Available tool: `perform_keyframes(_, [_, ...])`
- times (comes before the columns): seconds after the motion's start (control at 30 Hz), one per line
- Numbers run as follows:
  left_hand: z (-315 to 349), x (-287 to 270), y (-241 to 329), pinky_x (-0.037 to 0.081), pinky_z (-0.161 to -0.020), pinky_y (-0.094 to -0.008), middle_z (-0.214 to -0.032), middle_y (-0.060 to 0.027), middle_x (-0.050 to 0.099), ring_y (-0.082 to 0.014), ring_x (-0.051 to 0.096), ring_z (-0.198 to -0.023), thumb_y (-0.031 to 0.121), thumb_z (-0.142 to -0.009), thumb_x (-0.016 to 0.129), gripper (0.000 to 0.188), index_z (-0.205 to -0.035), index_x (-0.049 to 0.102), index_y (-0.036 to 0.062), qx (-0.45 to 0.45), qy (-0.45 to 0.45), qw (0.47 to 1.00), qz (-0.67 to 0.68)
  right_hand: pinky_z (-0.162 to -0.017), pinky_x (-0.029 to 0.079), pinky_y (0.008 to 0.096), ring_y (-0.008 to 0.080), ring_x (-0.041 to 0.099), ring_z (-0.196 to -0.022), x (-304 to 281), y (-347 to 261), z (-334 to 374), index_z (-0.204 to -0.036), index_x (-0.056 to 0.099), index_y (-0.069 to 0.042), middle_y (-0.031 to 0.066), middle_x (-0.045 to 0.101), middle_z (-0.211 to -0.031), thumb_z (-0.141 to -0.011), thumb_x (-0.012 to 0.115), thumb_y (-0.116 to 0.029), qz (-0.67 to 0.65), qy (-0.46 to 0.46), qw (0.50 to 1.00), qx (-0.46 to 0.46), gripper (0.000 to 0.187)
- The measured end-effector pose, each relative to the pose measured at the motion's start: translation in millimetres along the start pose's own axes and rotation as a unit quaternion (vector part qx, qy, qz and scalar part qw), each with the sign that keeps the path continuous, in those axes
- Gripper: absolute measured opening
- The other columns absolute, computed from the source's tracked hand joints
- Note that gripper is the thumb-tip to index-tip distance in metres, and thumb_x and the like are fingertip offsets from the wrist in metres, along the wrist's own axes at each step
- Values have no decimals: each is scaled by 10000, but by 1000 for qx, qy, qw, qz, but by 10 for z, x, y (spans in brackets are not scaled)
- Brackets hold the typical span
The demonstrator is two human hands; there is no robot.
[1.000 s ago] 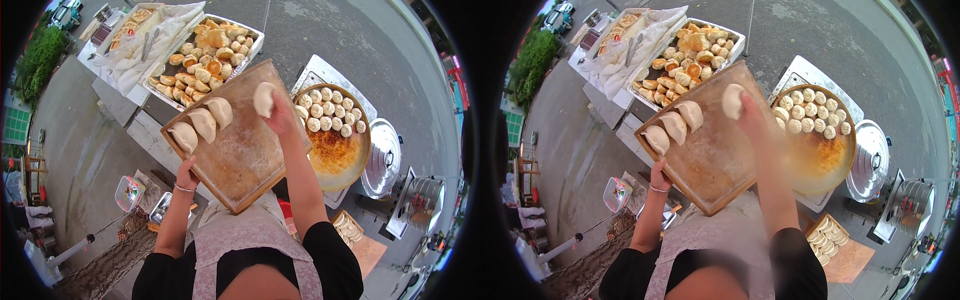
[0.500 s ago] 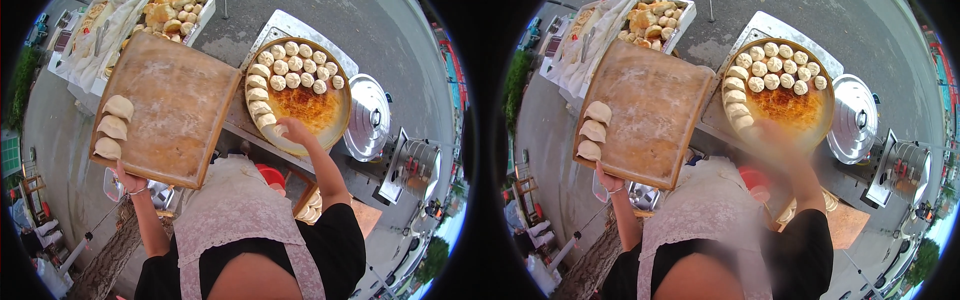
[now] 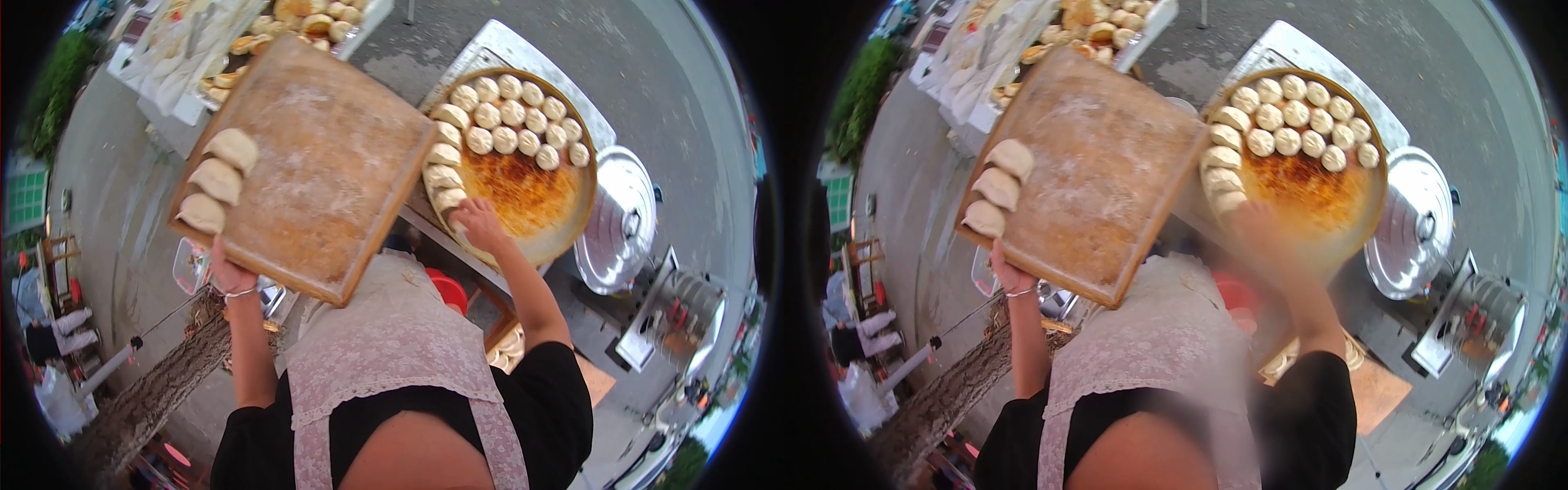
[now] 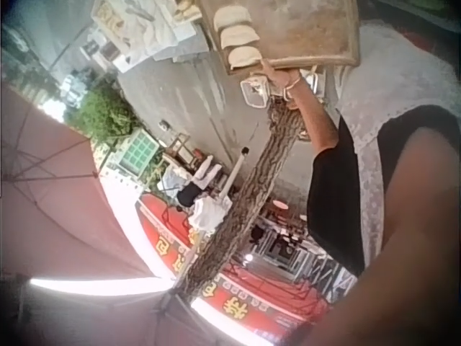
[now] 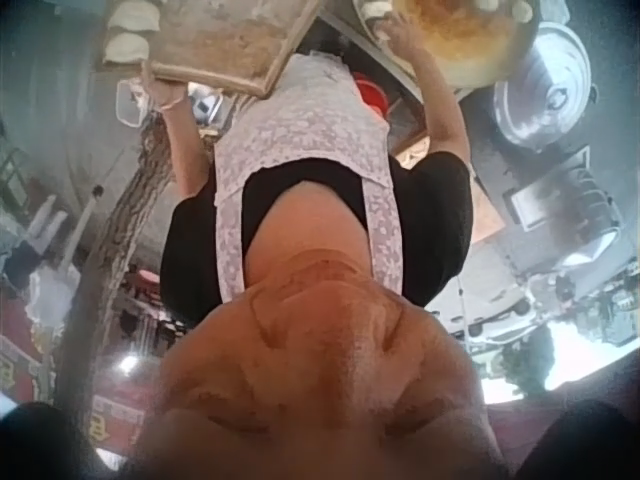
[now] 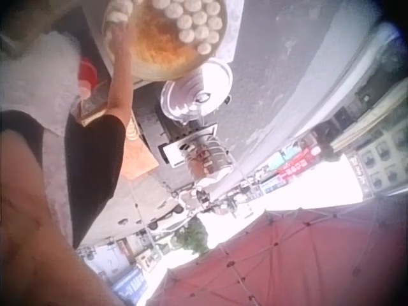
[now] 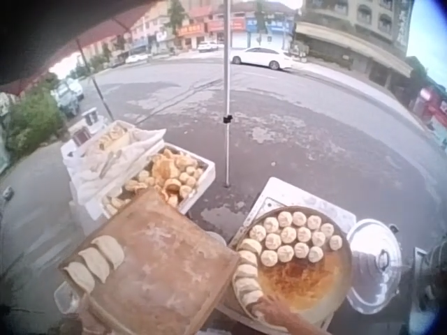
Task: Arranging raw dumplings or buns from a wooden tray into a large frying pan for cooking.
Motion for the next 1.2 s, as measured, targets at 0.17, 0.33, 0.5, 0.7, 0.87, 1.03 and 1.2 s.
perform_keyframes(0.17, [-177,132,-201,408,-967,-416,-1205,-140,540,-282,526,-1099,244,-839,541,478,-1232,448,-12,-44,-22,999,-9,-795,445,346,278,522,-925,-832,-745,-690,-952,595,-60,93,520,-1003,-693,608,21,-112,161,977,83,271])
perform_keyframes(0.33, [-241,482,-400,449,-919,-391,-1127,-119,581,-258,570,-1031,179,-810,573,437,-1192,482,-10,-134,-88,987,-2,-835,446,355,248,529,-949,-836,-1501,-2015,-1146,497,-29,139,541,-1032,-839,592,-167,-260,230,938,8,350])
perform_keyframes(0.5, [-207,606,-433,463,-889,-366,-1054,-94,598,-225,592,-961,148,-799,578,419,-1184,493,6,-174,-111,976,-69,-832,442,367,284,536,-994,-810,-1953,-2449,-1200,468,-39,155,554,-1063,-882,549,-250,-55,229,971,43,391])
perform_keyframes(0.7, [-253,608,-512,474,-868,-369,-1050,-98,596,-222,589,-960,143,-775,597,403,-1146,509,10,-187,-131,973,-38,-847,464,324,208,544,-1050,-796,-1166,-2099,-1203,477,-57,98,547,-1169,-863,577,-152,-835,178,508,113,366])
perform_keyframes(0.87, [-371,420,-370,474,-871,-405,-1073,-120,592,-270,578,-994,203,-784,572,374,-1097,532,3,-134,-40,990,-36,-872,457,317,163,539,-1035,-1154,-570,-1077,-1204,482,-71,49,557,-1117,-808,621,-65,-720,175,668,66,420])
perform_keyframes(1.03, [-394,282,-156,410,-953,-436,-1165,-139,552,-295,528,-1082,244,-803,541,481,-1202,470,-15,-74,-27,996,-39,-833,459,313,177,553,-993,-805,65,1,-1091,569,-80,54,578,-1064,-677,639,44,-306,68,929,199,437])
perform_keyframes(1.2, [-279,309,-144,390,-972,-436,-1237,-143,501,-293,492,-1127,267,-814,530,535,-1257,415,-11,-39,-19,998,-50,-816,455,340,256,528,-957,-95,305,646,-941,623,-104,78,541,-1075,-680,603,33,-28,-20,991,128,296])
Point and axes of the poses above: each hand's wrist, its own z-axis away from the middle knuckle, its own x-axis out of the palm, y = z × x, the point moved 1 cm from there along -z, towards the middle knuckle
